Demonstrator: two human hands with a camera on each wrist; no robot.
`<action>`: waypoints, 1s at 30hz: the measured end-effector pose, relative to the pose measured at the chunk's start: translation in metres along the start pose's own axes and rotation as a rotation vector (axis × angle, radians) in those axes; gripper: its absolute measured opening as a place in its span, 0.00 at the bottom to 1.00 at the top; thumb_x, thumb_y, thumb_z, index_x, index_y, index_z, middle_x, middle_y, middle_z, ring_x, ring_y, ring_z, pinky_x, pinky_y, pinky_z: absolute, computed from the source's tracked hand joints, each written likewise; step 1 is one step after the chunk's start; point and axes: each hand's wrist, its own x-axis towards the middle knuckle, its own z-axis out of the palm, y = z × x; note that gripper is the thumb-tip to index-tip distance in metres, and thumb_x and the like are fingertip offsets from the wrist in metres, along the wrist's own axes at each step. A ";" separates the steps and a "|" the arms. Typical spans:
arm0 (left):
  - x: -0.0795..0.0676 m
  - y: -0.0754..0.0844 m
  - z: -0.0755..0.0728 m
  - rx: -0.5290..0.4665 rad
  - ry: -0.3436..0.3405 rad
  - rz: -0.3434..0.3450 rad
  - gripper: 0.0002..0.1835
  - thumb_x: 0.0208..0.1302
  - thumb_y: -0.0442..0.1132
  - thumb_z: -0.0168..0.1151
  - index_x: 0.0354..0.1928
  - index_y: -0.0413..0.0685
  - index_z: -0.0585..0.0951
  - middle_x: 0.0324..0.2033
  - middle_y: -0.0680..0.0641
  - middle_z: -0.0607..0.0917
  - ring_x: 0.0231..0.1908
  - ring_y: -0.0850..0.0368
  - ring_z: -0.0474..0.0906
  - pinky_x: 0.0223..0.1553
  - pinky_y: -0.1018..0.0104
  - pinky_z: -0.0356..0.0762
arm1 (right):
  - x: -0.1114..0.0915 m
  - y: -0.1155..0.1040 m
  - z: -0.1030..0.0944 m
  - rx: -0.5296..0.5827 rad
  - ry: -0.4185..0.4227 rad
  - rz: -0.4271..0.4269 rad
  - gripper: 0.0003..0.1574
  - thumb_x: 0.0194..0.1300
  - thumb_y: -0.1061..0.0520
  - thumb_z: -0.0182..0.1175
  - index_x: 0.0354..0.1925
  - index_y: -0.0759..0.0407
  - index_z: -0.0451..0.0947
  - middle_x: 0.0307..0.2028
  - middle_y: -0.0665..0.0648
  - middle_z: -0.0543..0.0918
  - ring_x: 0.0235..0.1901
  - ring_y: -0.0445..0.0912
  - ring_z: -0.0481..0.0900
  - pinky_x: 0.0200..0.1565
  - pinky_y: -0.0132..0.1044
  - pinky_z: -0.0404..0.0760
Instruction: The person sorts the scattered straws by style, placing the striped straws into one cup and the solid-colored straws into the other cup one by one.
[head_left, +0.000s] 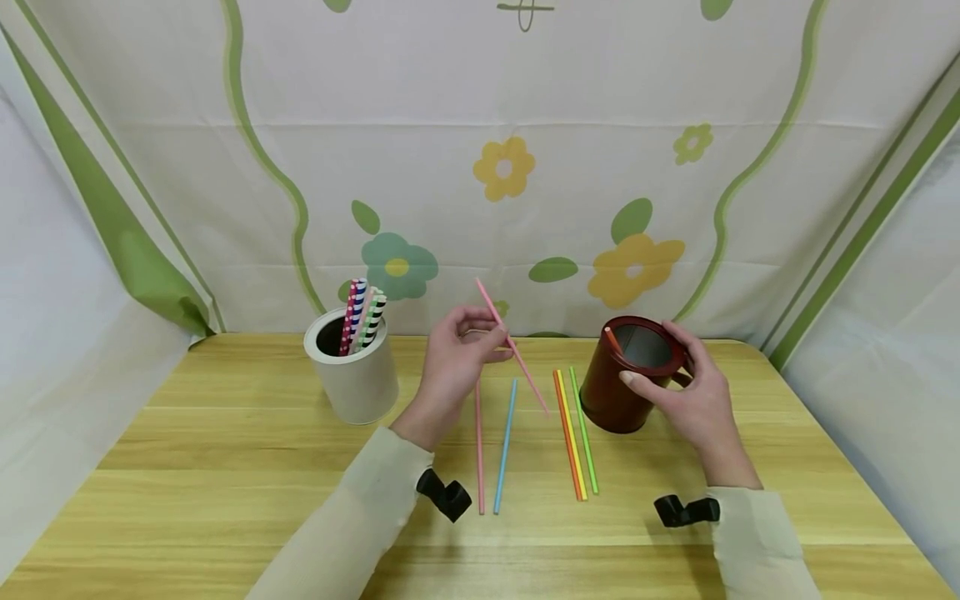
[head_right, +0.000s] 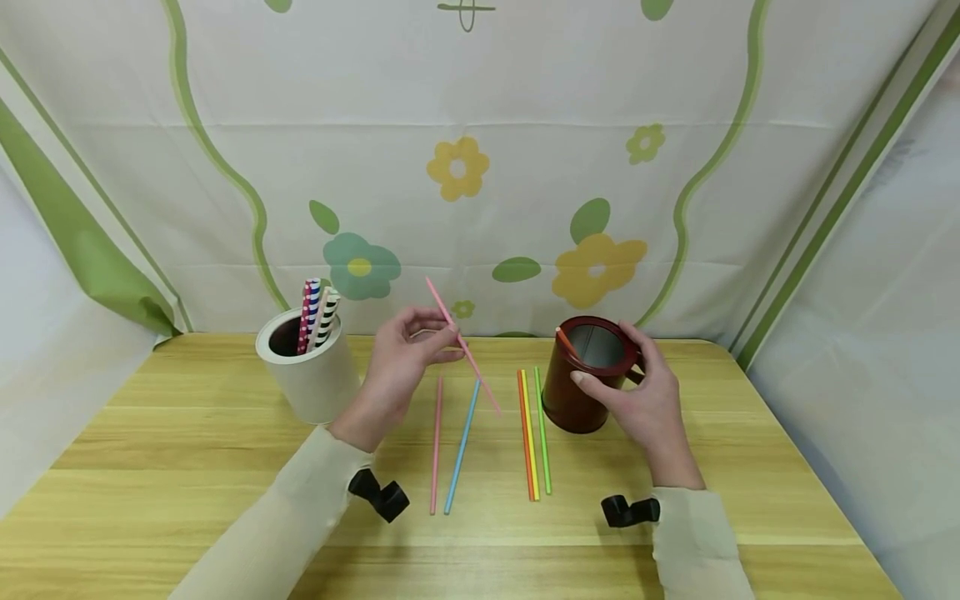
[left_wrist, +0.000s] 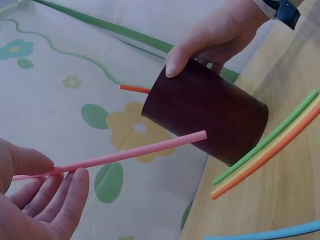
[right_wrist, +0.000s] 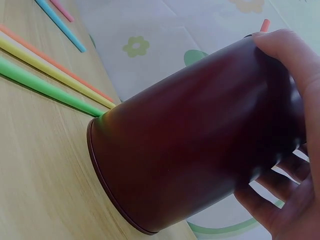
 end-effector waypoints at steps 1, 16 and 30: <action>0.000 0.002 0.002 -0.005 0.006 0.015 0.14 0.74 0.29 0.67 0.58 0.37 0.80 0.48 0.41 0.85 0.42 0.54 0.89 0.50 0.58 0.92 | 0.000 0.000 0.000 0.000 0.000 0.000 0.61 0.63 0.49 0.80 0.85 0.42 0.58 0.78 0.61 0.70 0.69 0.60 0.73 0.45 0.14 0.74; 0.002 0.026 0.038 -0.064 0.065 0.265 0.10 0.75 0.26 0.65 0.53 0.35 0.80 0.49 0.36 0.86 0.43 0.55 0.88 0.51 0.61 0.91 | -0.001 0.000 0.003 0.013 -0.003 -0.020 0.60 0.64 0.50 0.80 0.85 0.42 0.59 0.78 0.61 0.70 0.68 0.60 0.74 0.47 0.15 0.75; 0.004 0.019 0.081 -0.105 0.085 0.359 0.10 0.72 0.25 0.67 0.51 0.32 0.81 0.46 0.35 0.88 0.44 0.47 0.90 0.51 0.63 0.91 | -0.001 0.003 -0.001 -0.007 0.006 -0.036 0.60 0.63 0.51 0.80 0.85 0.43 0.59 0.76 0.63 0.72 0.67 0.58 0.75 0.46 0.15 0.76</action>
